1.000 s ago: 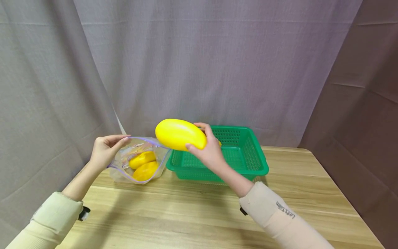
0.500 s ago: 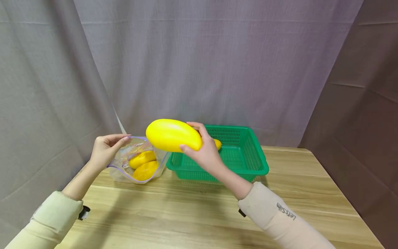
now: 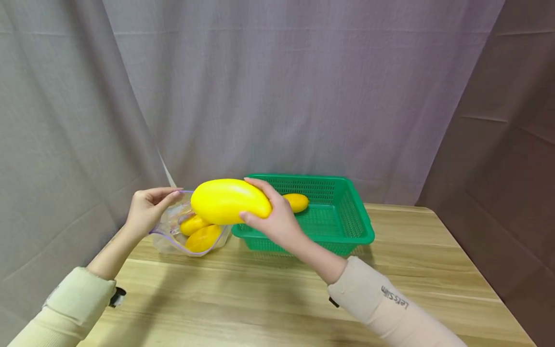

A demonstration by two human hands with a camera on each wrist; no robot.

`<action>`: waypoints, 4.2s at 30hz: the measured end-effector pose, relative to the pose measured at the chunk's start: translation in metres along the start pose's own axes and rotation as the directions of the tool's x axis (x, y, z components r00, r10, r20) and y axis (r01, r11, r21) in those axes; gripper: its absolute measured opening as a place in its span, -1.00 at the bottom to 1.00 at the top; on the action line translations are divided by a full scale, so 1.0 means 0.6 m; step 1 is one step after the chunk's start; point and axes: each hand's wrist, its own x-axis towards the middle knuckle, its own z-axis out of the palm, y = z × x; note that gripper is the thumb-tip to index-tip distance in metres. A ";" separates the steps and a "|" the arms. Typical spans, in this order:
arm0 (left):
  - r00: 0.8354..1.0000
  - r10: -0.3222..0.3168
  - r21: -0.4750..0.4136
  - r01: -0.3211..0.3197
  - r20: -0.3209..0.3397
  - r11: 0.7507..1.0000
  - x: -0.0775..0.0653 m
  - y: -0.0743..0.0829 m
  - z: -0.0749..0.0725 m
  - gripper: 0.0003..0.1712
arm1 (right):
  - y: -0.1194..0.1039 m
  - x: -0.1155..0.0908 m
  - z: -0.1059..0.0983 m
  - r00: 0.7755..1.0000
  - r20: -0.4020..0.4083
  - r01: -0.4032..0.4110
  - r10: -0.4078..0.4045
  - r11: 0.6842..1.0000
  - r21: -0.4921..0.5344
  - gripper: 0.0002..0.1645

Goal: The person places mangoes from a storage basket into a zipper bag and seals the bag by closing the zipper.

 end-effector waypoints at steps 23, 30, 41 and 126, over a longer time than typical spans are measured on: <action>1.000 0.004 0.020 -0.004 0.009 1.000 -0.001 0.017 0.000 -0.83 | -0.001 -0.009 0.031 0.978 0.206 0.044 -0.023 0.994 -0.098 -0.29; 1.000 0.003 -0.003 -0.003 0.013 1.000 0.000 0.001 -0.001 -0.81 | -0.009 -0.014 0.036 0.965 0.261 0.044 0.000 0.985 -0.164 -0.29; 1.000 0.001 0.022 -0.001 0.000 1.000 0.000 0.005 0.002 -0.83 | -0.014 -0.015 0.044 0.963 0.271 0.082 -0.010 0.963 -0.255 -0.27; 0.998 0.044 0.055 -0.045 0.034 0.997 -0.007 0.005 0.018 -0.83 | 0.017 0.013 0.167 0.773 0.554 0.624 -0.310 0.215 -0.751 -0.59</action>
